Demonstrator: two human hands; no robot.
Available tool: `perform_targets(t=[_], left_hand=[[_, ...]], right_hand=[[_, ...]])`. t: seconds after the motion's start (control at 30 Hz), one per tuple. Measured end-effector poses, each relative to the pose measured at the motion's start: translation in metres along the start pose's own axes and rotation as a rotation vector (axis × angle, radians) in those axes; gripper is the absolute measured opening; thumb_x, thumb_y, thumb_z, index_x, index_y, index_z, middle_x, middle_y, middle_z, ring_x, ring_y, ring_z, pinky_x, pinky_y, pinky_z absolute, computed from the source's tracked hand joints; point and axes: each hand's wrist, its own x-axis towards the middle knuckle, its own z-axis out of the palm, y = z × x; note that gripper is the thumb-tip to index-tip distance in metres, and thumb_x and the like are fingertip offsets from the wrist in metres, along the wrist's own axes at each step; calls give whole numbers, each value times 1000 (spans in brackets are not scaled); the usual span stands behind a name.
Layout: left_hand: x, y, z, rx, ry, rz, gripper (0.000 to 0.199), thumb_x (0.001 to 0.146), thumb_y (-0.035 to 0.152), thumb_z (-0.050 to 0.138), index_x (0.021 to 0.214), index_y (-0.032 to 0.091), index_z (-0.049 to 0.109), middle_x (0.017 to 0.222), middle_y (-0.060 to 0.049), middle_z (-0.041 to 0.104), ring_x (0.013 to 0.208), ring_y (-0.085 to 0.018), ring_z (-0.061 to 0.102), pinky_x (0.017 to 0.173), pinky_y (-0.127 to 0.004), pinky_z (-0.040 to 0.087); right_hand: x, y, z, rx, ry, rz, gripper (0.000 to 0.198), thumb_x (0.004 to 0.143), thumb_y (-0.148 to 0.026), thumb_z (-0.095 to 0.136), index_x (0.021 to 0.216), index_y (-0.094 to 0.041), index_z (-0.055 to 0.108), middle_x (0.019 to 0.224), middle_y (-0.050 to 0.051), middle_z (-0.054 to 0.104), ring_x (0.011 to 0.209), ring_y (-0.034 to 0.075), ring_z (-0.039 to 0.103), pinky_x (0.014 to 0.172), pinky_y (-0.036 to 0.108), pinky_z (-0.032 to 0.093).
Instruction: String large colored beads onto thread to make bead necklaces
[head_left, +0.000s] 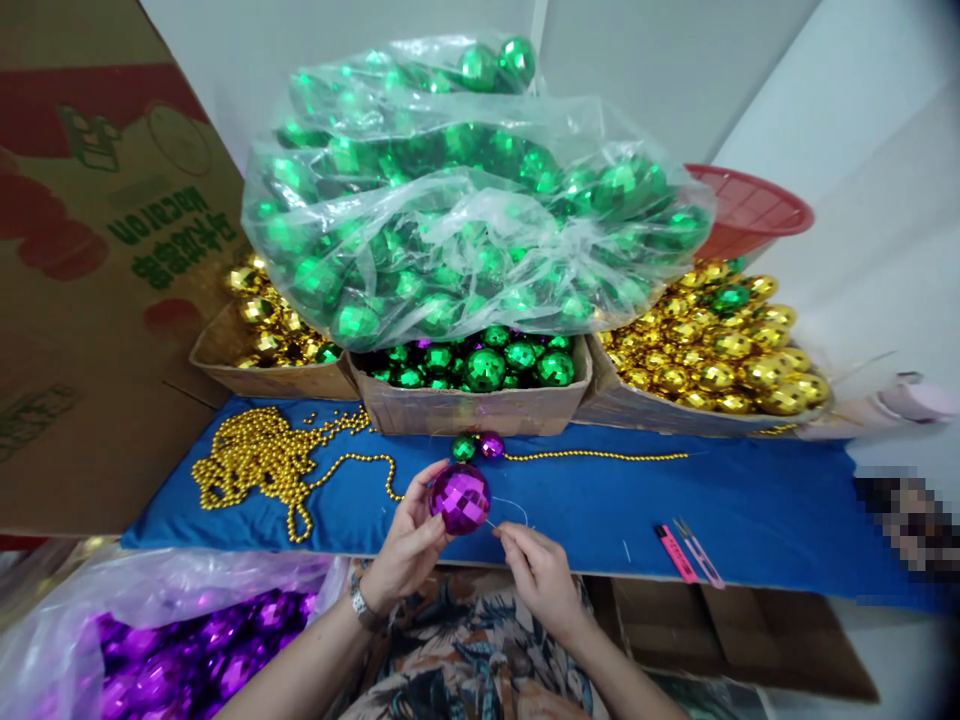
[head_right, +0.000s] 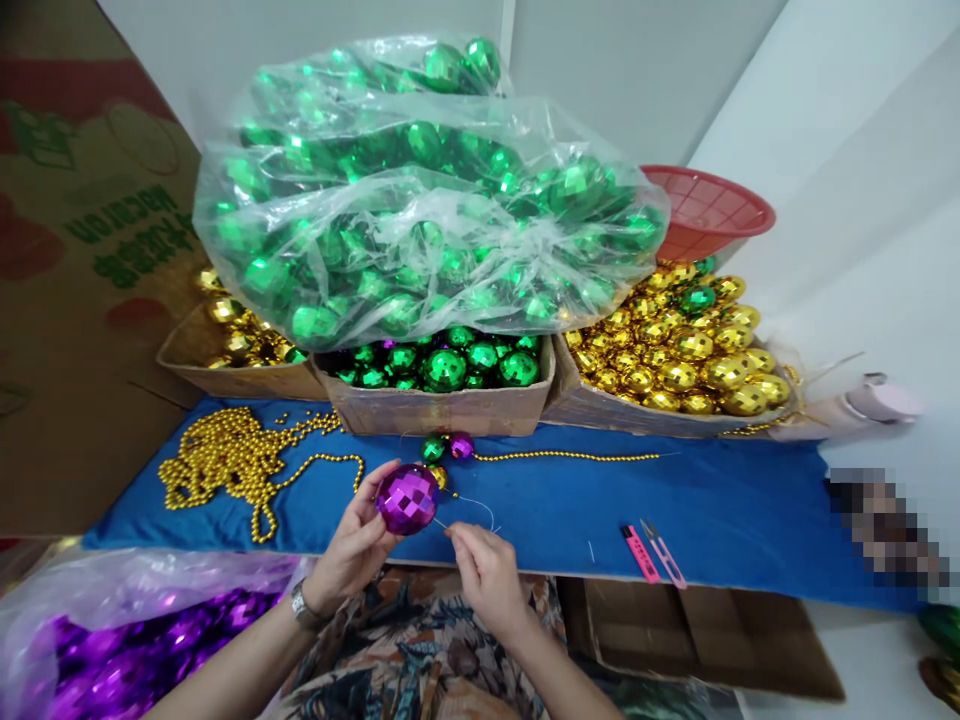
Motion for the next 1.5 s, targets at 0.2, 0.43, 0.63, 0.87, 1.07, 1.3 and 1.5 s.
perform_targets(t=[0.2, 0.43, 0.63, 0.87, 1.07, 1.3, 1.5], left_hand=[[2, 0, -2, -16, -28, -21, 62, 74, 30, 74, 132, 27, 51, 134, -12, 51, 116, -30, 54, 93, -42, 48], [2, -3, 4, 42, 14, 34, 70, 65, 38, 82, 127, 25, 53, 123, -11, 57, 107, -26, 57, 88, -34, 49], [3, -4, 3, 16, 0, -12, 63, 71, 36, 77, 128, 28, 50, 125, -11, 55, 103, -26, 58, 84, -39, 52], [1, -5, 3, 40, 26, 4, 65, 69, 34, 79, 128, 27, 52, 123, -10, 56, 102, -26, 59, 86, -38, 51], [1, -5, 3, 44, 21, 14, 64, 70, 34, 78, 128, 28, 52, 123, -10, 55, 104, -26, 58, 87, -38, 51], [2, -5, 2, 55, 10, 32, 64, 70, 33, 78, 128, 26, 51, 123, -11, 56, 106, -26, 58, 88, -38, 50], [2, -3, 0, 64, -4, 33, 66, 70, 33, 78, 129, 25, 49, 124, -12, 55, 106, -26, 58, 87, -38, 51]], right_hand=[[-2, 2, 2, 38, -22, 50, 27, 98, -26, 38, 100, -19, 65, 93, 7, 72, 72, 15, 69, 70, 24, 56], [-4, 2, 4, 1, -22, 5, 28, 98, -23, 37, 98, -20, 65, 93, 7, 72, 86, 18, 69, 76, 27, 54], [-4, 0, 3, 60, -72, 70, 27, 98, -25, 38, 97, -20, 65, 93, 5, 71, 71, 14, 68, 68, 22, 54], [-3, -2, 1, 29, -61, 60, 27, 98, -24, 39, 95, -20, 65, 91, 5, 72, 71, 14, 67, 67, 22, 52], [-3, -1, 1, 50, -70, 63, 27, 98, -24, 38, 96, -20, 65, 93, 5, 72, 76, 15, 68, 72, 23, 52], [-2, -1, 2, 93, -86, 72, 28, 98, -25, 38, 97, -20, 65, 94, 6, 72, 86, 17, 68, 76, 25, 51], [-1, -1, 2, 124, -98, 90, 27, 98, -26, 39, 96, -20, 65, 94, 5, 71, 86, 16, 68, 77, 23, 50]])
